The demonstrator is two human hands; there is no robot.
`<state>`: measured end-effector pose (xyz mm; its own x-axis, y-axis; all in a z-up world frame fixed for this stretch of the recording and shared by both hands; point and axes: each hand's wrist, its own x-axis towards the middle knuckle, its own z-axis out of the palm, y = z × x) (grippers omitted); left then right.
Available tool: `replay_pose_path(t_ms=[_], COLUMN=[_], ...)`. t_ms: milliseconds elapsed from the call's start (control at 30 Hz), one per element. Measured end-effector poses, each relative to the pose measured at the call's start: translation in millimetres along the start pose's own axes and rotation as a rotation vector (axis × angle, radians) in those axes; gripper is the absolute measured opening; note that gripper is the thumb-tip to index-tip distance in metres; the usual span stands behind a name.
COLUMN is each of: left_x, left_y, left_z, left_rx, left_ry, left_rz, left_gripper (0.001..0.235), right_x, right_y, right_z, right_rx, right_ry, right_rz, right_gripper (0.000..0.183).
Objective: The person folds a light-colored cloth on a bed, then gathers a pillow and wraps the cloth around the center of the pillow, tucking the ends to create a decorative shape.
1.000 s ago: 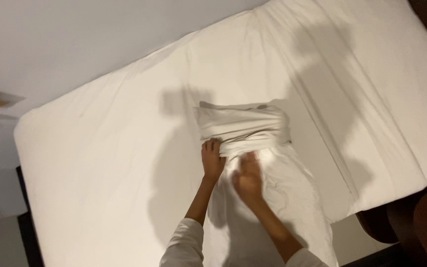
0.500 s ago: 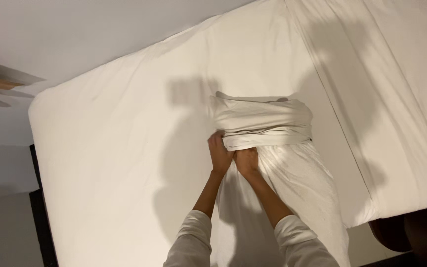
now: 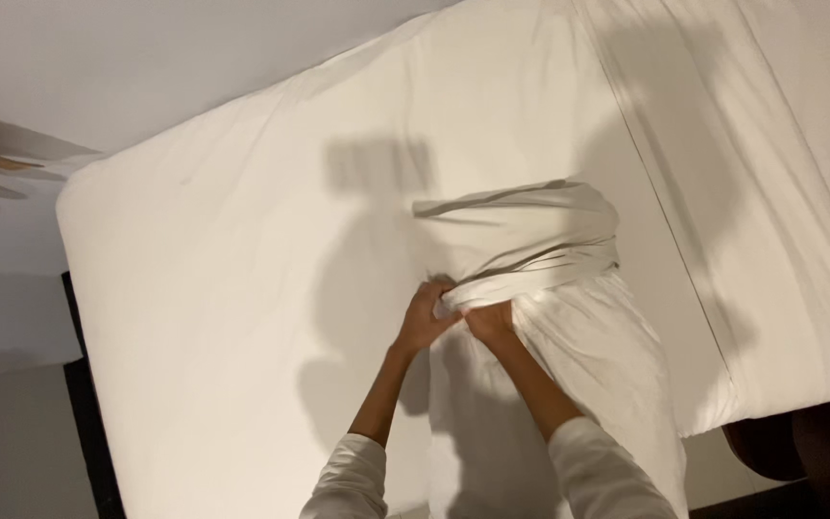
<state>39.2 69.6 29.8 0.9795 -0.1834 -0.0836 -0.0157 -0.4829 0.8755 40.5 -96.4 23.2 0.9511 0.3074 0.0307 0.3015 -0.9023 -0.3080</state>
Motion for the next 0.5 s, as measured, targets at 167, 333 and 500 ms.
replay_pose_path(t_ms=[167,333,500], left_x=[34,48,47], left_y=[-26,-135,-119], left_z=[-8,75,87], left_rx=[-0.545,-0.747,-0.862], left_ry=[0.314,0.393,0.411], left_rz=[-0.363,-0.458,-0.357], left_gripper=[0.042,0.033,0.015], right_x=[-42,3,47], right_y=[15,12,8], right_z=[-4,-62,-53], right_rx=[0.200,0.198,0.075], right_ry=[-0.016,0.254,-0.029], right_rz=[-0.088,-0.141,-0.268], right_gripper=[0.029,0.031,0.068])
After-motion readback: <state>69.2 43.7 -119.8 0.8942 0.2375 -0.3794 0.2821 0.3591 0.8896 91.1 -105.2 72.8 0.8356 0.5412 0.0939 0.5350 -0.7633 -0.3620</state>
